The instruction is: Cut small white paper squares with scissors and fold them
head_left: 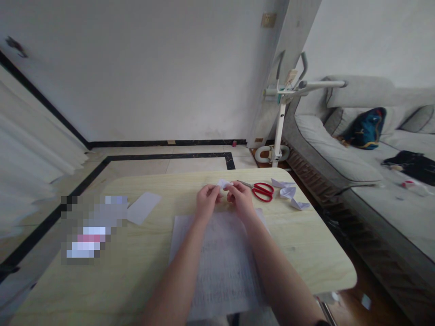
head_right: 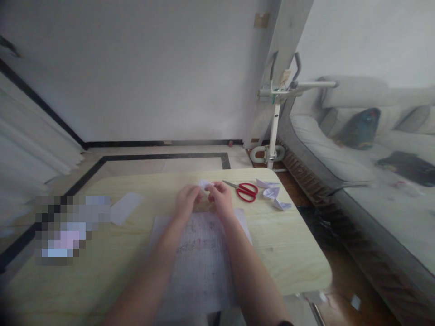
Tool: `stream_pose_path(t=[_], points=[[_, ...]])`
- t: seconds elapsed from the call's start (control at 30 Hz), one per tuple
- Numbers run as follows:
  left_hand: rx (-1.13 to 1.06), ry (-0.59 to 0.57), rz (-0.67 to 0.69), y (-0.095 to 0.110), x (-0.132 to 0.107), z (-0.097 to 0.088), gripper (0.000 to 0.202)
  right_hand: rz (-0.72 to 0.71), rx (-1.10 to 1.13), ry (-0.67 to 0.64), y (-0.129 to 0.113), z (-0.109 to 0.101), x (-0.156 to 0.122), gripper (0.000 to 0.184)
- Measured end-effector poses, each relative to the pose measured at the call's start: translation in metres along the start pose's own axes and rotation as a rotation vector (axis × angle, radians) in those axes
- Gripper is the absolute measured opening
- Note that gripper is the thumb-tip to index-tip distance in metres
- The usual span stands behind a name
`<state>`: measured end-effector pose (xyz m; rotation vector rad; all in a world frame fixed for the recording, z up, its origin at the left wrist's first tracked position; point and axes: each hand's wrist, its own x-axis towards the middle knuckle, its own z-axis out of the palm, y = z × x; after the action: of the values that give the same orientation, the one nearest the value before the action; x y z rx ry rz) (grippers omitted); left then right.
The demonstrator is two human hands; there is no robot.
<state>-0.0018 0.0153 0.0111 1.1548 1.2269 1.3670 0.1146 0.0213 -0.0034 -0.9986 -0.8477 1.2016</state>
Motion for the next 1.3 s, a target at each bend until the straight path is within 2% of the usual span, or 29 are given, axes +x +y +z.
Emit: stream_pose_path(t=[0.4,0.57,0.63,0.77,0.97,1.1,1.3], points=[[0.073,-0.041,-0.020,-0.0048,-0.0011,0.0013,0.030,-0.058,-0.058,0.050,0.0001,-0.0013,0.0006,0.024],[0.086,0.017,0.085,-0.0097,0.0002,0.0012,0.032,-0.084,-0.131,0.104,0.0012,-0.0030,0.0017,0.027],[0.071,0.008,0.089,-0.0099,0.0007,0.0016,0.039,-0.120,-0.178,0.089,-0.0002,-0.0027,0.0003,0.027],[-0.020,-0.041,-0.006,-0.0093,0.0031,0.0017,0.036,-0.155,-0.223,0.053,-0.0025,0.0000,-0.0032,0.027],[-0.129,0.059,-0.050,-0.0094,0.0052,-0.0008,0.049,-0.079,-0.242,-0.080,0.0007,0.0032,-0.0041,0.021],[-0.022,-0.018,0.024,-0.0059,0.0008,0.0002,0.035,-0.114,-0.283,-0.086,0.0009,0.0023,-0.0031,0.019],[0.077,-0.123,0.125,-0.0063,-0.0026,0.0024,0.030,-0.151,-0.287,-0.033,0.0006,0.0007,-0.0023,0.021]])
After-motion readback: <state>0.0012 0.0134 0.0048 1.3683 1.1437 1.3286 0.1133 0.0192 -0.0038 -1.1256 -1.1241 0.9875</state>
